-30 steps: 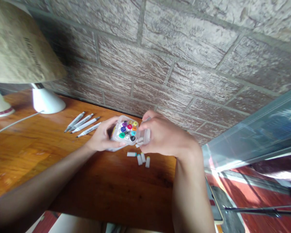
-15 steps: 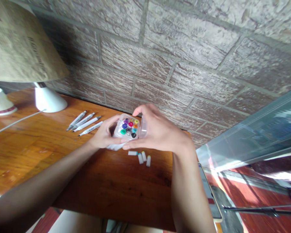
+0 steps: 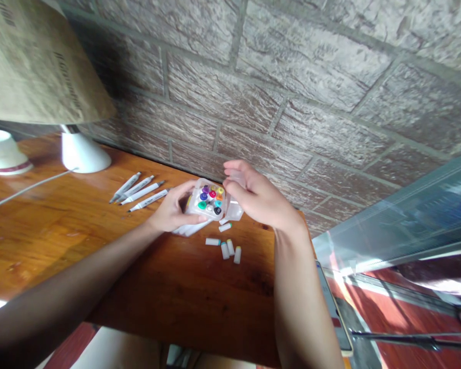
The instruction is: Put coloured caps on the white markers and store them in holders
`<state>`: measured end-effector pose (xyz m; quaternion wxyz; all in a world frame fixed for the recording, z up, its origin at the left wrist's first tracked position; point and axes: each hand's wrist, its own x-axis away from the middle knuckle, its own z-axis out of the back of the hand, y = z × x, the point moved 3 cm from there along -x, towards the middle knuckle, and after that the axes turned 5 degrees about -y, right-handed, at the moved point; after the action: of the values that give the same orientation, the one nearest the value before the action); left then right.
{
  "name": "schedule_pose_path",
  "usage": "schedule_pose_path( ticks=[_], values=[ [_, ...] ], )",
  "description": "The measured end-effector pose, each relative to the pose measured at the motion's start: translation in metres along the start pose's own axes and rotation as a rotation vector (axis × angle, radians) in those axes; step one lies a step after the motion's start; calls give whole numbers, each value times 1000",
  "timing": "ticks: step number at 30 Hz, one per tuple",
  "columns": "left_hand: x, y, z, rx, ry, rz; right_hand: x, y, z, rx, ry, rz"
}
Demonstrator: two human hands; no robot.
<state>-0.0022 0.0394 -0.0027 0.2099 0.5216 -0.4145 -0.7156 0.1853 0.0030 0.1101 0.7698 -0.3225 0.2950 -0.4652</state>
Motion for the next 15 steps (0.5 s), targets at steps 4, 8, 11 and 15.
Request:
schedule_pose_path(
  ticks=[4,8,11,15],
  values=[
    [0,-1,0,6,18,10,-2,-4,-4,-40,74,-74],
    [0,-2,-1,-1,3,-16,-2,-8,-7,-63,65,-85],
    [0,-4,-1,-12,-5,-22,1,-7,-6,-53,24,-61],
    [0,-3,-2,-8,2,-13,2,-1,-4,-96,-39,-70]
  ],
)
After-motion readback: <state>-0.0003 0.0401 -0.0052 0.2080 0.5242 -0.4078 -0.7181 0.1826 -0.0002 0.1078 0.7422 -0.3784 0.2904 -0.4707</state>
